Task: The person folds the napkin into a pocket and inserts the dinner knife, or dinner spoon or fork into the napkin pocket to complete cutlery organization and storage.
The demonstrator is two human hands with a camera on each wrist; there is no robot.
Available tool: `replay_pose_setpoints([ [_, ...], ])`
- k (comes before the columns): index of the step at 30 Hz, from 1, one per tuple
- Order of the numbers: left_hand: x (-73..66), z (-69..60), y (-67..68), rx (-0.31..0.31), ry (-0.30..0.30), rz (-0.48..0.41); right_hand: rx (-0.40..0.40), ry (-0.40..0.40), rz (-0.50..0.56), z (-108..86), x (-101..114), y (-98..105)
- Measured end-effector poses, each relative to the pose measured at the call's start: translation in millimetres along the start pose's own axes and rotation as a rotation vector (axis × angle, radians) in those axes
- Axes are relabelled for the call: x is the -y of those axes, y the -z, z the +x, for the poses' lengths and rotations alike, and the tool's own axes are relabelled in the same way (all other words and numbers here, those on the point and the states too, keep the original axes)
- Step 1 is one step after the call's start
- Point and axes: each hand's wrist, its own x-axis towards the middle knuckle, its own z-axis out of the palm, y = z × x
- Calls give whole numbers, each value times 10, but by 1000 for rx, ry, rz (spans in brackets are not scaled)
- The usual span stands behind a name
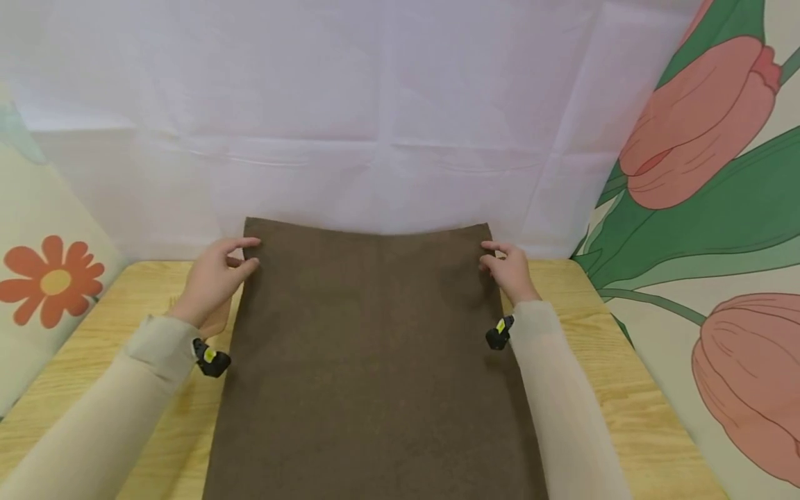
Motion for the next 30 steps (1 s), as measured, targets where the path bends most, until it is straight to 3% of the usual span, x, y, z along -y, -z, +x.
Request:
replay_pose_setpoints([
  [3, -7, 15, -10, 64, -2, -75, 66, 7, 79, -8, 44, 6],
  [5, 13, 26, -39, 133, 1, -99, 120, 18, 71, -38, 81, -9],
  [10, 162, -8, -200, 318, -21, 8, 255, 25, -37, -121, -8, -51],
  [14, 189, -164, -323, 458, -89, 83, 269, 55, -121, -156, -225, -35],
  [18, 136, -356, -390, 594, -152, 157, 365, 76, -312, -298, -285, -4],
  [20, 105, -454, -402, 680, -149, 177, 466, 74, -431, -411, -288, -10],
  [23, 63, -583, -383, 786, -97, 201, 633, 43, -570, -598, -290, -34],
  [26, 46, -671, -339, 820, -56, 251, 728, 22, -601, -746, -300, -49],
  [30, 50, -726, -278, 836, -35, 303, 746, 46, -600, -831, -333, -15],
])
